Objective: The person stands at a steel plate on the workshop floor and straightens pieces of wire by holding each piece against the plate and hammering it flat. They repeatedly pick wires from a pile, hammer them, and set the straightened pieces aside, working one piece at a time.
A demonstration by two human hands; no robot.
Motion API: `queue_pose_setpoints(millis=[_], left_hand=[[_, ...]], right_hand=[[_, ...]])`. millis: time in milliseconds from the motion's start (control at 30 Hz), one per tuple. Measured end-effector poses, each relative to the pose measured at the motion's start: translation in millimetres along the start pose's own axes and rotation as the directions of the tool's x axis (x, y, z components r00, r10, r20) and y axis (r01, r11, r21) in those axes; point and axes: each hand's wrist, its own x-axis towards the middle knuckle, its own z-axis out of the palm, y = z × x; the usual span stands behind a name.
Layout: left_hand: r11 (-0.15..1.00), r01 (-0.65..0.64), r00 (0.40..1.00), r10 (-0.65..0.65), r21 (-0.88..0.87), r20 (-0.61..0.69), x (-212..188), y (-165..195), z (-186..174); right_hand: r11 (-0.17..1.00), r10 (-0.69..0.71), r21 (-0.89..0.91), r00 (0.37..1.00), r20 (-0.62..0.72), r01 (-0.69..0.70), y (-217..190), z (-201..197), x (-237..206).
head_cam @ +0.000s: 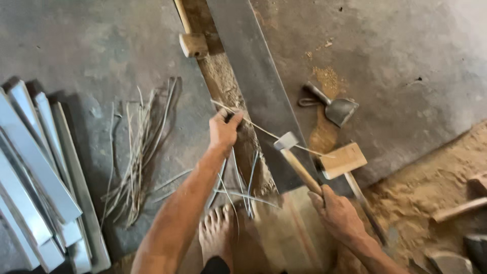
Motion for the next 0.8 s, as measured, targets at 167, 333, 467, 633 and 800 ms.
queue_pose_setpoints(millis=[167, 333, 467, 633, 800], left_hand=[[1.0, 0.001, 0.998, -0.003, 0.026, 0.063, 2.8, -4.1, -3.9], [0.982, 0.149, 0.983, -0.135, -0.112, 0.125, 12.2, -15.2, -4.2], [0.97, 0.165, 0.977, -0.137, -0.177, 0.161, 18.7, -16.2, -1.6], [0.997, 0.073, 0.987, -0.07, -0.015, 0.144, 11.2, -4.7, -0.1], [0.984, -0.013, 0.991, -0.01, 0.18, 0.13, 1.7, 12.0, -2.3]], right_hand=[[0.992, -0.023, 0.127, 0.998, 0.061, 0.015, 33.7, -10.5, -38.3], [0.973, -0.149, 0.126, 0.942, -0.301, 0.194, 36.5, -19.1, -30.5], [0.712, -0.258, 0.419, 0.764, -0.591, 0.564, -3.0, -25.9, -3.2], [0.991, 0.073, -0.11, 0.997, 0.032, -0.069, -28.8, -13.5, 29.7], [0.979, -0.134, -0.139, 0.986, 0.102, 0.148, 42.5, 7.6, -2.9]])
